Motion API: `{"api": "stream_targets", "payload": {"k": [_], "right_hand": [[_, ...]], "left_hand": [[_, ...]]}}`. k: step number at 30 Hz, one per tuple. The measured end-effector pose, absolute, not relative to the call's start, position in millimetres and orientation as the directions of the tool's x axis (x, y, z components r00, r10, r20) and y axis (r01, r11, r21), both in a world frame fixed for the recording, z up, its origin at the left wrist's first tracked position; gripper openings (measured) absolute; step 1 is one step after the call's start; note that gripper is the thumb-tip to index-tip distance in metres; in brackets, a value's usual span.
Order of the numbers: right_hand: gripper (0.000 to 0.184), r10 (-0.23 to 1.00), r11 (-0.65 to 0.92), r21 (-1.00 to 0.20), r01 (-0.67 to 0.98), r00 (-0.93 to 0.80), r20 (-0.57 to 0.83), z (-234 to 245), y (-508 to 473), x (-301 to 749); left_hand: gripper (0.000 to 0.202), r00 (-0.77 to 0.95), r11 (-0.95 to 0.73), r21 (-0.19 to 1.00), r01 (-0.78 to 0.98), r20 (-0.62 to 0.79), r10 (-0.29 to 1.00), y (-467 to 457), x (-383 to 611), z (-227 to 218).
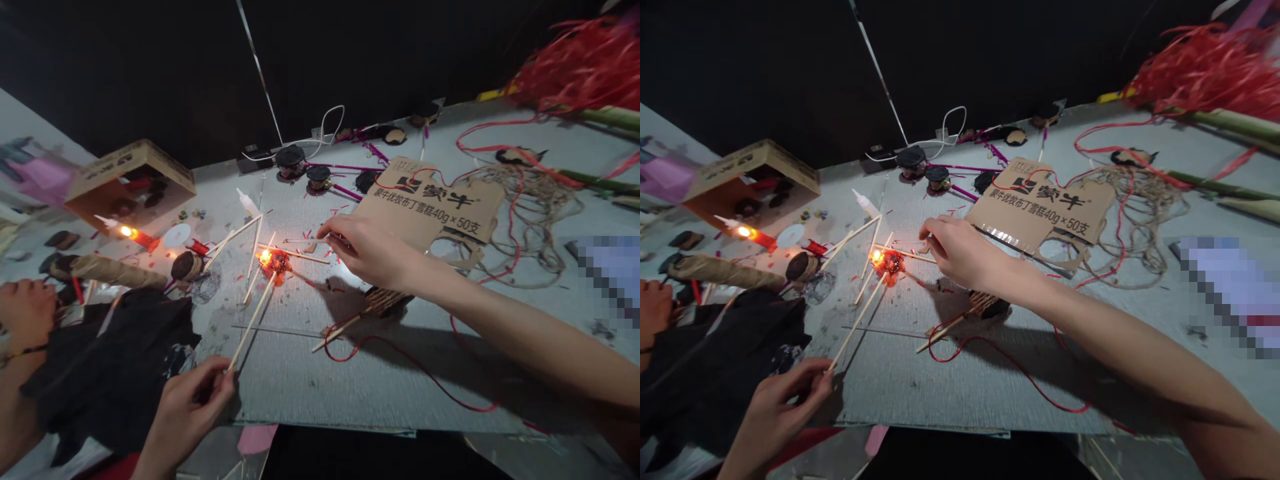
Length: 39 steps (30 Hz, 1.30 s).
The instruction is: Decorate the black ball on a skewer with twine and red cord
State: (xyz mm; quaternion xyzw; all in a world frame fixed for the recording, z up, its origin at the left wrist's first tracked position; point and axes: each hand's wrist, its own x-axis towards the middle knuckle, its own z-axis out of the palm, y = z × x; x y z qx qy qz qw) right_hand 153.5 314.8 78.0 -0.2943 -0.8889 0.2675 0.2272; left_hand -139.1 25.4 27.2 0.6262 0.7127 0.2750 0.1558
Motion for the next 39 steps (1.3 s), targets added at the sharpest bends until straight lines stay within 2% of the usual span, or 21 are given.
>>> {"api": "stream_targets", "payload": {"k": [5, 12, 16, 20, 25, 30, 39], "right_hand": [[0.028, 0.648, 0.685, -0.601, 0.413, -0.722, 0.242, 79, 314, 153], [0.029, 0.647, 0.681, -0.61, 0.405, -0.723, 0.241, 79, 314, 153], [0.03, 0.651, 0.677, -0.614, 0.405, -0.718, 0.245, 79, 314, 153], [0.03, 0.653, 0.675, -0.613, 0.411, -0.719, 0.236, 79, 314, 153], [0.029, 0.651, 0.679, -0.609, 0.409, -0.719, 0.243, 78, 313, 153], [0.029, 0.644, 0.687, -0.601, 0.408, -0.725, 0.245, 79, 314, 153], [0.029, 0.651, 0.682, -0.607, 0.409, -0.718, 0.247, 79, 314, 154]], "left_hand": [[0.021, -0.33, 0.185, 0.624, 0.759, 0.124, 0.936, 27, -130, 36], [0.021, -0.23, 0.128, 0.613, 0.78, 0.09, 0.969, 25, -138, 33], [0.024, -0.28, 0.203, 0.613, 0.763, 0.031, 0.959, 18, -142, 31], [0.026, -0.208, 0.173, 0.6, 0.781, -0.011, 0.978, 21, -141, 31], [0.028, -0.254, 0.192, 0.581, 0.791, 0.026, 0.967, 32, -143, 27], [0.026, -0.185, 0.106, 0.55, 0.829, 0.091, 0.978, 38, -150, 27], [0.023, -0.371, 0.228, 0.58, 0.782, 0.14, 0.918, 28, -139, 42]]}}
